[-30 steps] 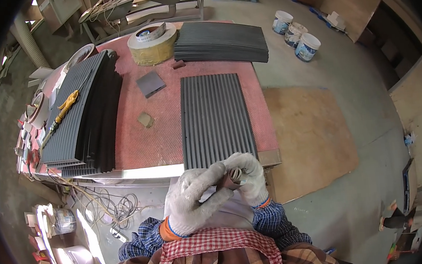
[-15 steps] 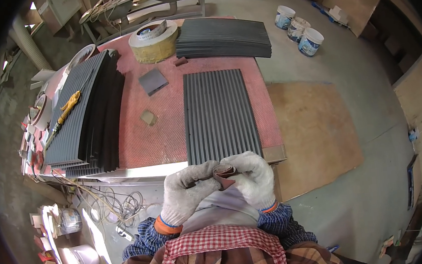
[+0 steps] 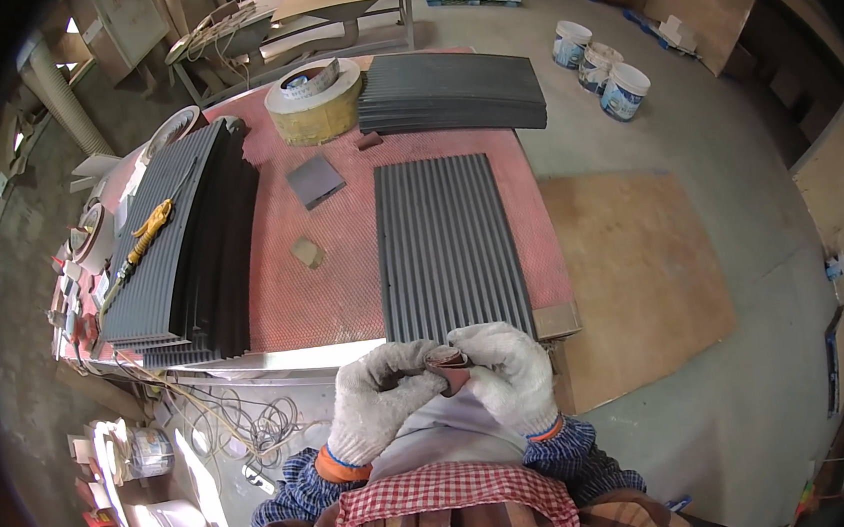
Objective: Sanding and cleaning corrugated black panels at a workbench using manual and powered tools.
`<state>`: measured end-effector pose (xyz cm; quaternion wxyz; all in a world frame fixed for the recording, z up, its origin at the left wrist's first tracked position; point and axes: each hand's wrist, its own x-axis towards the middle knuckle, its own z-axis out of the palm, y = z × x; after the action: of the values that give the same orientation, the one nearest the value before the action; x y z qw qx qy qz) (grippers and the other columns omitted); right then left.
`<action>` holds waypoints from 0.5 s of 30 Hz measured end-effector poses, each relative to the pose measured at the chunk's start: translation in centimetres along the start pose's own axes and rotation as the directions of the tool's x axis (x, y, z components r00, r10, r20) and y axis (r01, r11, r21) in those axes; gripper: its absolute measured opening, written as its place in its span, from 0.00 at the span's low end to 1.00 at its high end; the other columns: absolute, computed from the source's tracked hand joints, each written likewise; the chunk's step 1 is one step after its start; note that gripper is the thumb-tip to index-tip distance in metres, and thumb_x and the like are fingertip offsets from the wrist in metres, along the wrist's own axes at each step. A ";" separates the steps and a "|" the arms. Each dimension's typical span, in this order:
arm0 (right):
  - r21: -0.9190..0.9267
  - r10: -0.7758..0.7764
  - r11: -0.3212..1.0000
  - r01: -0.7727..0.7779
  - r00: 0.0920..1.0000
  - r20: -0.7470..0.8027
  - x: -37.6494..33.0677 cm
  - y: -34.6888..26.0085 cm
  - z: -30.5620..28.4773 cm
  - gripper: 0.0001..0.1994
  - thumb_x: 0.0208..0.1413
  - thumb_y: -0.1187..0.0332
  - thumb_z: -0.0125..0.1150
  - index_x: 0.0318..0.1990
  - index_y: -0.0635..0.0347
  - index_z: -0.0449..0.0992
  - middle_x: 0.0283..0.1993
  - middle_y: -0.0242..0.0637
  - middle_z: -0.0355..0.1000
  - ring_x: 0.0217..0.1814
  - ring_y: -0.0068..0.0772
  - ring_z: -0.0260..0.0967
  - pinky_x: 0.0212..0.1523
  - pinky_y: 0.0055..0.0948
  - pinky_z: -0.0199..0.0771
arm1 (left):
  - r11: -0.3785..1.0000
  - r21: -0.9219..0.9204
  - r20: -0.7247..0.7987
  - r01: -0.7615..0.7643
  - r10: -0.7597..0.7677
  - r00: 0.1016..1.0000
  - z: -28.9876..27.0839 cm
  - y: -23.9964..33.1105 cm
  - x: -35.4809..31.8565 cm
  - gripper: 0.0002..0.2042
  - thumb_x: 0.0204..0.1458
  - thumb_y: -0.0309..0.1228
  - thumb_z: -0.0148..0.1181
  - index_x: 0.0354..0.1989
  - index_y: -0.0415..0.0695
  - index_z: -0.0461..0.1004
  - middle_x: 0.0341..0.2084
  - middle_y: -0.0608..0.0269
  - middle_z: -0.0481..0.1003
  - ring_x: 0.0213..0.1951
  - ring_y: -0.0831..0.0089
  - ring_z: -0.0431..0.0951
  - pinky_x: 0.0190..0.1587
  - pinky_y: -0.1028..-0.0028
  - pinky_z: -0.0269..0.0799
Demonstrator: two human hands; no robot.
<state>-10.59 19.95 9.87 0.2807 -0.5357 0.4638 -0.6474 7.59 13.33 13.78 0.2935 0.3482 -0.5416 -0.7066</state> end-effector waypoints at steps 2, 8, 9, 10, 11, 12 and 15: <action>-0.138 -0.007 0.990 0.013 0.999 0.043 0.1 0.1 -0.2 0.14 0.49 0.81 0.60 0.45 0.64 0.79 0.47 0.46 0.78 0.50 0.41 0.77 0.53 0.35 0.76 | 0.999 0.019 -0.039 -0.027 0.028 0.999 0.5 0.2 -0.2 0.13 0.52 0.17 0.65 0.48 0.33 0.77 0.42 0.57 0.81 0.43 0.76 0.80 0.48 0.75 0.79; 0.165 0.481 0.859 -0.484 0.875 0.061 0.8 -1.7 -0.8 0.14 0.59 0.73 0.60 0.52 0.67 0.76 0.48 0.40 0.77 0.50 0.32 0.74 0.55 0.32 0.74 | 0.988 0.034 -0.171 -0.147 0.151 0.974 1.0 -0.4 0.3 0.11 0.53 0.17 0.63 0.45 0.33 0.75 0.41 0.58 0.81 0.42 0.77 0.80 0.47 0.76 0.78; 0.218 0.424 0.883 -0.416 0.906 0.015 1.0 -1.6 -0.8 0.18 0.61 0.69 0.62 0.56 0.69 0.74 0.52 0.39 0.75 0.51 0.29 0.72 0.57 0.32 0.72 | 0.990 0.026 -0.188 -0.136 0.138 0.972 0.9 -0.2 0.6 0.11 0.54 0.17 0.62 0.45 0.33 0.75 0.40 0.58 0.81 0.42 0.77 0.80 0.46 0.76 0.78; 0.217 0.421 0.884 -0.414 0.907 0.014 1.3 -1.7 -0.6 0.18 0.61 0.69 0.62 0.56 0.69 0.74 0.52 0.39 0.75 0.51 0.29 0.72 0.57 0.32 0.72 | 0.990 0.026 -0.187 -0.138 0.141 0.972 1.0 -0.1 0.9 0.11 0.54 0.17 0.62 0.45 0.33 0.75 0.40 0.58 0.81 0.42 0.77 0.80 0.46 0.76 0.78; 0.195 0.382 0.904 -0.381 0.924 0.033 1.7 -1.9 -0.2 0.19 0.61 0.68 0.63 0.56 0.70 0.73 0.53 0.40 0.74 0.52 0.30 0.72 0.58 0.32 0.71 | 0.994 0.039 -0.187 -0.107 0.112 0.976 1.0 0.1 1.3 0.11 0.54 0.17 0.62 0.46 0.33 0.74 0.41 0.58 0.81 0.42 0.77 0.80 0.46 0.76 0.78; 0.178 0.342 0.921 -0.347 0.938 0.058 2.1 -2.0 0.3 0.21 0.61 0.67 0.64 0.57 0.70 0.73 0.54 0.41 0.73 0.53 0.30 0.71 0.60 0.32 0.70 | 0.996 0.055 -0.194 -0.075 0.084 0.977 0.9 0.2 1.3 0.11 0.54 0.17 0.62 0.47 0.33 0.74 0.41 0.58 0.81 0.41 0.77 0.80 0.45 0.76 0.78; 0.091 0.394 0.907 -0.411 0.905 0.161 3.5 -2.8 1.4 0.16 0.60 0.73 0.61 0.54 0.70 0.74 0.52 0.39 0.72 0.51 0.29 0.73 0.55 0.30 0.75 | 0.989 0.047 -0.182 -0.141 0.147 0.972 0.8 0.2 1.1 0.11 0.55 0.18 0.63 0.47 0.34 0.74 0.40 0.58 0.80 0.41 0.76 0.80 0.45 0.76 0.79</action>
<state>-9.86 17.69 13.86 0.4725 -0.4537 0.5031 -0.5637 6.32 12.88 13.87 0.3872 0.3768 -0.5475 -0.6389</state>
